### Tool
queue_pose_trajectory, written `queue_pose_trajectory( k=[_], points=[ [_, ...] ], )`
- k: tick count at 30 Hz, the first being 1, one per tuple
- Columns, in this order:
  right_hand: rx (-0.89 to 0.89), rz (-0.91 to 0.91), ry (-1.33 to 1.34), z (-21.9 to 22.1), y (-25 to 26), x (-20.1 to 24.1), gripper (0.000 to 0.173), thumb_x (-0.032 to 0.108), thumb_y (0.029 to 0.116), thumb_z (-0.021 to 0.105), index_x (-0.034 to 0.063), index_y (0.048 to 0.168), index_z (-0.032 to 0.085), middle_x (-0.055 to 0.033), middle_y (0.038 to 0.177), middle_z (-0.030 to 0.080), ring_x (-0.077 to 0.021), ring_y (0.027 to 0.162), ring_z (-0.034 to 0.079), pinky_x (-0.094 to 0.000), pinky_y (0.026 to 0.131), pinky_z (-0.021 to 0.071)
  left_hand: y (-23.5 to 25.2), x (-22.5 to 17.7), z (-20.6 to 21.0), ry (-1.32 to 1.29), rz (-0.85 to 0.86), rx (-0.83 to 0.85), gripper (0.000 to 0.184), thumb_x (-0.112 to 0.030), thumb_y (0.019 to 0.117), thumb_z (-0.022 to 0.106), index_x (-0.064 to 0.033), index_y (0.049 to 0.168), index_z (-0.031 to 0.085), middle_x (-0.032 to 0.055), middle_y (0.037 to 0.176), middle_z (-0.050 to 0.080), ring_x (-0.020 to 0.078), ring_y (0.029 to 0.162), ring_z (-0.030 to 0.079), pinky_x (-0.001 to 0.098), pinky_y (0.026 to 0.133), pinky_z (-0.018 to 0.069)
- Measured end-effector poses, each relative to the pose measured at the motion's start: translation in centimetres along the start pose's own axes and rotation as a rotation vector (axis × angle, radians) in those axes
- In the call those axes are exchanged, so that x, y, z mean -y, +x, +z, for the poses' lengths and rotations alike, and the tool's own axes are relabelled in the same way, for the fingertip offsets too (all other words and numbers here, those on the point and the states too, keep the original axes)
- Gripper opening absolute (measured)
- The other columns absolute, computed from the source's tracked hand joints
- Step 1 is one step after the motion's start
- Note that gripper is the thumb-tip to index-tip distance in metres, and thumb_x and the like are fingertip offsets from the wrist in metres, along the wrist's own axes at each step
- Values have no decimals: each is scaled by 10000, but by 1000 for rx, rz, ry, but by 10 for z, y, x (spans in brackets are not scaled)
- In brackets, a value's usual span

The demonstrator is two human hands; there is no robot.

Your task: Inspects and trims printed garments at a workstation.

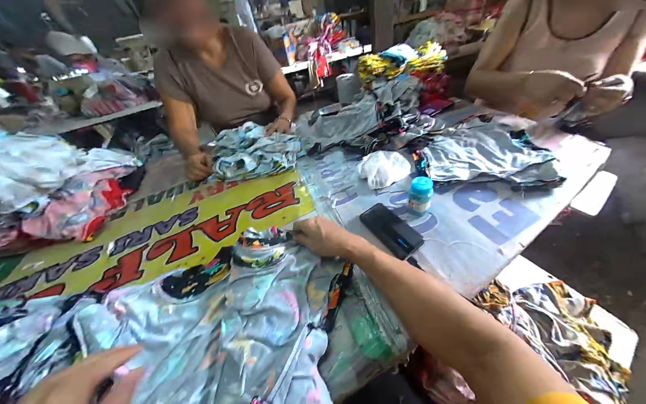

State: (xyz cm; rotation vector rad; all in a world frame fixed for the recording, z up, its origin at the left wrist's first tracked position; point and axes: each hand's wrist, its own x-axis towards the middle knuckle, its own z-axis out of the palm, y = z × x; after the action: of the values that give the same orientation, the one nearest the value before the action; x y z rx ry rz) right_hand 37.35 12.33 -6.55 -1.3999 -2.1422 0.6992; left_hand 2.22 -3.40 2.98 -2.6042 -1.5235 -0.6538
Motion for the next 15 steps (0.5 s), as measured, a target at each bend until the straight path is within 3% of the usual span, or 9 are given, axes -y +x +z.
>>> queue_pose_trajectory(
  k=[1, 3, 6, 8, 11, 13, 15],
  points=[
    [21, 32, -28, -2, -2, 2, 316, 242, 1086, 485, 15, 1180, 684, -202, 1091, 707, -367, 1067, 678, -608, 924, 510, 16, -24, 6, -15, 152, -8, 309, -187, 1071, 525, 51, 1203, 672, 260, 1233, 683, 378, 1241, 625, 504, 1084, 466],
    [40, 55, -51, -6, -6, 3, 337, 256, 1092, 465, 9, 1186, 673, -204, 1105, 702, -367, 1087, 669, -600, 938, 500, 43, -55, 34, 58, 374, -5, 295, -201, 1068, 519, 3, 1169, 707, 212, 1264, 690, 399, 1290, 599, 590, 1118, 415],
    [84, 33, 6, -14, -12, 2, 357, 237, 1096, 459, -40, 1160, 675, -226, 1074, 690, -356, 1044, 663, -563, 938, 493, 65, -66, 113, 169, 515, -15, 308, -303, 1030, 547, -117, 1174, 746, 121, 1258, 710, 352, 1231, 651, 607, 1009, 500],
    [149, 26, 44, -22, -14, 3, 367, 249, 1102, 455, -46, 1134, 669, -211, 1007, 671, -315, 931, 653, -519, 858, 503, 68, -70, 151, 215, 530, -14, 298, -356, 981, 610, -144, 1138, 749, 125, 1113, 732, 367, 1096, 704, 625, 869, 552],
    [236, 26, 63, -29, -15, 0, 371, 292, 1106, 452, -22, 1121, 651, -152, 896, 625, -232, 739, 602, -427, 698, 505, 81, -86, 146, 270, 508, 9, 417, -453, 994, 491, -115, 1049, 729, 113, 872, 711, 335, 796, 734, 502, 619, 579],
    [242, 20, 74, -29, -14, -3, 367, 290, 1103, 462, -23, 1119, 654, -148, 878, 622, -221, 716, 593, -415, 683, 500, 95, -96, 138, 276, 455, 33, 487, -518, 915, 618, -61, 1053, 712, 146, 799, 694, 364, 673, 714, 497, 511, 554],
    [241, 19, 89, -28, -14, -4, 361, 293, 1102, 466, -16, 1113, 652, -131, 853, 608, -196, 675, 576, -385, 643, 492, 107, -99, 138, 335, 437, 50, 524, -515, 819, 774, -50, 1045, 689, 147, 742, 668, 366, 615, 692, 488, 475, 530]
  ],
)
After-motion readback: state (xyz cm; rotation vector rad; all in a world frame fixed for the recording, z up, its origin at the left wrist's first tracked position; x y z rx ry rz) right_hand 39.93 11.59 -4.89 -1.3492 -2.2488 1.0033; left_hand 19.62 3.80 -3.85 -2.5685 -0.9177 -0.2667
